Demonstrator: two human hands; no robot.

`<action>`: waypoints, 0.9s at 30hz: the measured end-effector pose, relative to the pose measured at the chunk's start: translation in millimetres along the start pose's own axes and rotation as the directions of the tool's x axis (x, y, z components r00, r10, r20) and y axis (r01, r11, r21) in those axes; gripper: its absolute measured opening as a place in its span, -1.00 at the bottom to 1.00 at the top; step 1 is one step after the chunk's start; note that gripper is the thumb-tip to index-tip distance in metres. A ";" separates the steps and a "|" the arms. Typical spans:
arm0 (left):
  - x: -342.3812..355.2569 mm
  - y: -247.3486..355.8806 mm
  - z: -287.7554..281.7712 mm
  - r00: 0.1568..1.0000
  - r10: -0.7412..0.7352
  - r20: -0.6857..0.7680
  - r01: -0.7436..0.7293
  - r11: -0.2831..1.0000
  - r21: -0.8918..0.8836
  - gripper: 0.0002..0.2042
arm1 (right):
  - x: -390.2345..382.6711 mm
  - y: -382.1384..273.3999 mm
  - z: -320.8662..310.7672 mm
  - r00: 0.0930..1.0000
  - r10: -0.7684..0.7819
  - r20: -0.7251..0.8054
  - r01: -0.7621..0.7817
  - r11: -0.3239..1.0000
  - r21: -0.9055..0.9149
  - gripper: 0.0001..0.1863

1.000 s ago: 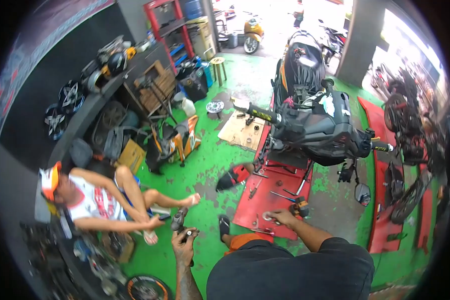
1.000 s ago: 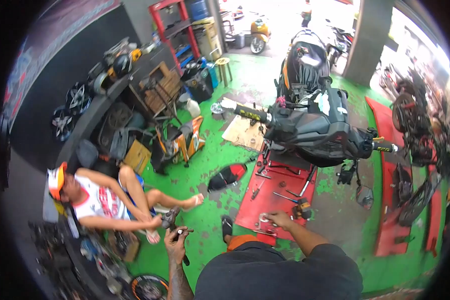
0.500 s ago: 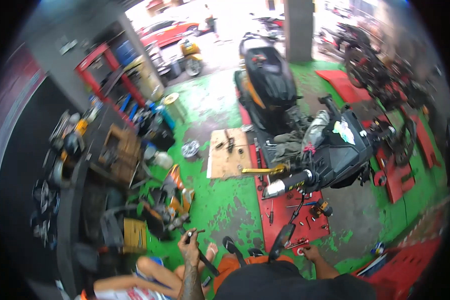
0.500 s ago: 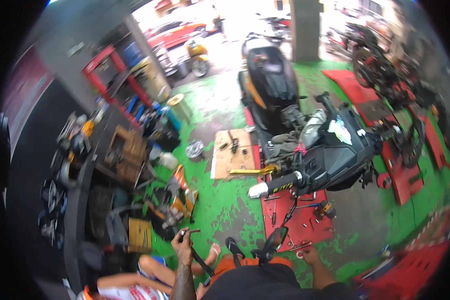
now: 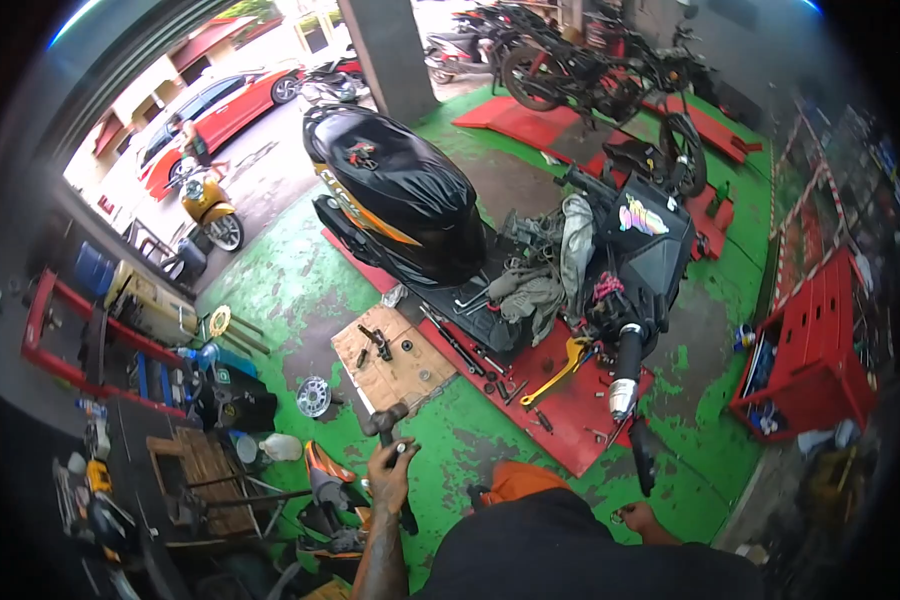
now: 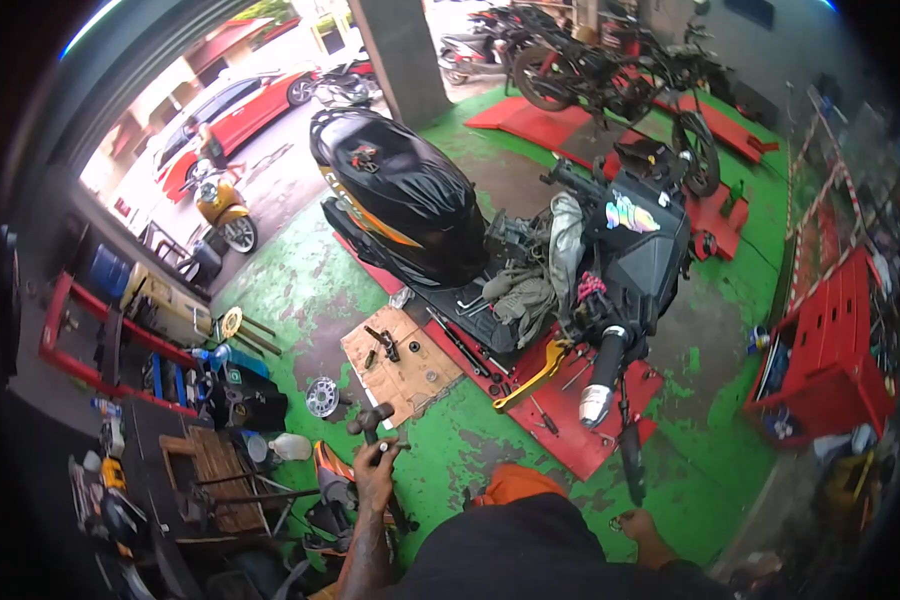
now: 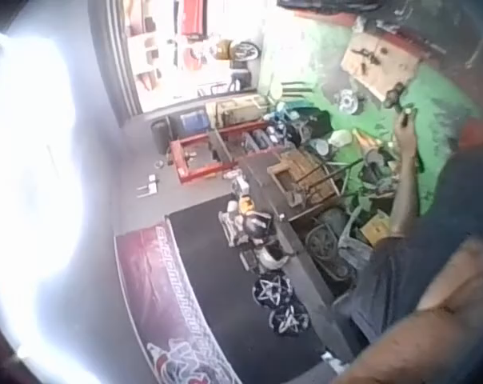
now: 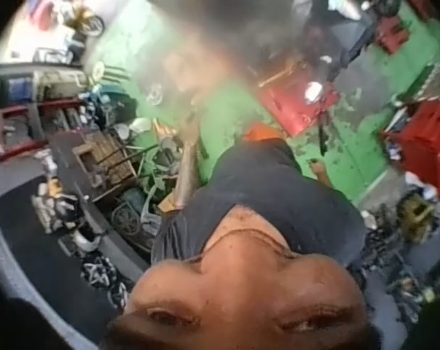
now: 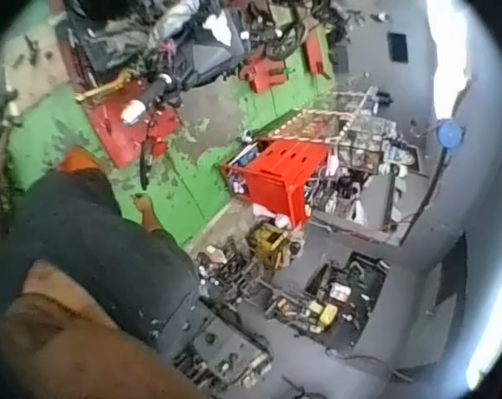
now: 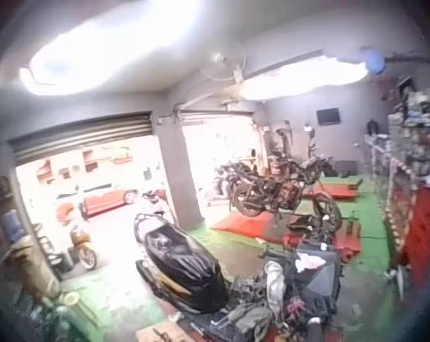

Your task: Disassembling and repairing motorcycle front fork components using a hammer and various tools.

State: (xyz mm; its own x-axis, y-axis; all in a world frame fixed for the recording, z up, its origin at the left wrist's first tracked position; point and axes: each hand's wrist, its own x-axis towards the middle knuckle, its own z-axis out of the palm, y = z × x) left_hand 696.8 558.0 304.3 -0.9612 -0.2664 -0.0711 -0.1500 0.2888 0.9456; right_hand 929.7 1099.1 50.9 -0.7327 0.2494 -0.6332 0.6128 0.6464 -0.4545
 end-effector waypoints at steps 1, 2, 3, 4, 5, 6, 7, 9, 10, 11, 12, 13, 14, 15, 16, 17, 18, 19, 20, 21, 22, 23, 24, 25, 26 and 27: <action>14.7 8.0 -3.9 0.996 0.069 0.062 -0.070 0.998 0.002 -0.85 | 4.0 -9.8 12.0 1.000 -0.012 -0.017 0.012 1.000 0.003 -0.68; 31.3 10.3 -7.1 0.988 0.119 0.094 -0.122 0.992 0.018 -0.85 | 4.2 -19.7 24.6 0.999 -0.025 -0.032 0.025 1.000 0.010 -0.67; 48.3 20.9 -4.4 0.972 0.200 0.121 -0.197 0.980 -0.034 -0.83 | 7.5 -36.1 36.1 0.999 0.014 -0.050 -0.014 1.000 -0.008 -0.67; 65.6 28.3 -3.8 0.969 0.196 0.149 -0.195 0.981 -0.025 -0.83 | 14.1 -51.3 45.1 0.996 0.052 -0.071 -0.054 0.998 -0.030 -0.68; 82.0 34.6 -3.8 0.955 0.231 0.189 -0.228 0.973 -0.037 -0.84 | 19.6 -67.8 56.8 0.990 0.005 -0.142 -0.006 1.000 -0.011 -0.69; 100.4 39.7 -4.5 0.938 0.264 0.226 -0.258 0.965 -0.056 -0.84 | 28.2 -80.2 66.9 0.975 -0.040 -0.218 0.040 0.999 -0.001 -0.71; 119.9 44.1 -2.9 0.914 0.317 0.253 -0.309 0.948 -0.072 -0.84 | 36.3 -101.0 73.2 0.973 -0.023 -0.230 0.032 0.999 0.033 -0.71; 154.9 43.4 -5.6 0.884 0.368 0.289 -0.366 0.929 -0.065 -0.84 | 59.4 -145.3 85.0 0.967 -0.001 -0.255 0.033 0.992 0.120 -0.69; 168.3 44.6 -6.9 0.861 0.410 0.301 -0.411 0.910 -0.063 -0.84 | 68.1 -161.2 91.5 0.964 0.009 -0.265 0.038 0.985 0.171 -0.67; 180.2 54.1 -8.8 0.854 0.414 0.315 -0.423 0.905 -0.044 -0.82 | 73.9 -191.7 90.2 0.965 0.023 -0.262 0.028 0.982 0.187 -0.67; 193.0 58.2 -10.2 0.849 0.413 0.331 -0.425 0.904 -0.038 -0.82 | 80.5 -224.6 88.7 0.963 0.078 -0.259 -0.024 0.978 0.205 -0.71; 205.5 62.7 -11.9 0.836 0.426 0.345 -0.444 0.895 -0.030 -0.82 | 78.6 -251.9 83.9 0.957 0.135 -0.258 -0.078 0.972 0.221 -0.74; 215.2 68.7 -16.2 0.827 0.437 0.354 -0.458 0.889 -0.027 -0.81 | 85.9 -253.9 95.7 0.955 0.148 -0.256 -0.091 0.970 0.224 -0.74; 227.5 75.1 -19.6 0.815 0.444 0.373 -0.465 0.885 -0.038 -0.80 | 103.8 -242.6 115.1 0.950 0.096 -0.298 0.045 0.900 0.433 -0.74; 238.6 77.9 -20.1 0.812 0.445 0.378 -0.462 0.885 -0.050 -0.80 | 117.9 -237.0 124.1 0.935 0.045 -0.352 0.193 0.768 0.611 -0.75; 249.1 76.6 -21.1 0.818 0.434 0.377 -0.448 0.892 -0.053 -0.80 | 122.0 -263.1 125.0 0.907 0.046 -0.418 0.211 0.810 0.548 -0.77; 262.2 75.1 -19.6 0.820 0.422 0.386 -0.434 0.899 -0.060 -0.81 | 116.3 -294.4 110.7 0.924 0.076 -0.374 0.163 0.807 0.567 -0.75; 277.2 75.1 -18.2 0.808 0.425 0.408 -0.436 0.897 -0.069 -0.81 | 115.1 -303.0 111.2 0.908 0.075 -0.412 0.167 0.837 0.521 -0.76; 292.9 76.6 -14.9 0.799 0.430 0.420 -0.440 0.895 -0.080 -0.81 | 111.8 -311.2 112.6 0.889 0.076 -0.451 0.166 0.865 0.474 -0.76; 308.8 79.4 -9.9 0.820 0.366 0.441 -0.371 0.925 -0.079 -0.82 | 109.1 -319.5 113.8 0.878 0.108 -0.467 0.180 0.828 0.530 -0.76; 324.0 81.0 -5.0 0.832 0.295 0.469 -0.297 0.952 -0.073 -0.82 | 105.4 -330.3 111.7 0.889 0.162 -0.428 0.138 0.797 0.588 -0.75; 341.6 78.3 -0.9 0.837 0.273 0.474 -0.286 0.957 -0.045 -0.84 | 104.6 -339.6 111.8 0.893 0.177 -0.413 0.149 0.752 0.642 -0.74; 359.8 76.8 4.7 0.849 0.203 0.488 -0.143 0.977 -0.157 -0.86 | 104.7 -349.4 111.6 0.896 0.193 -0.401 0.160 0.702 0.694 -0.73; 376.4 80.8 13.2 0.850 0.210 0.483 -0.138 0.974 -0.181 -0.86 | 103.5 -357.7 111.3 0.872 0.217 -0.438 0.141 0.747 0.650 -0.69; 394.9 85.8 21.4 0.854 0.219 0.473 -0.136 0.970 -0.203 -0.86 | 102.4 -373.6 107.6 0.858 0.255 -0.446 0.124 0.740 0.662 -0.69; 412.0 89.2 31.8 0.842 0.269 0.468 -0.216 0.962 -0.165 -0.87 | 98.8 -388.8 103.0 0.855 0.253 -0.452 0.153 0.710 0.687 -0.70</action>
State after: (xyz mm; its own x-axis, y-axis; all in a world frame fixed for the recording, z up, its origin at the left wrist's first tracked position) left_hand 280.0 503.3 349.2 -0.9579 0.2834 0.0460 0.1013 0.1834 0.9778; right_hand 649.5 798.2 100.6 -0.6051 0.7031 -0.3735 0.5264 0.0013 -0.8503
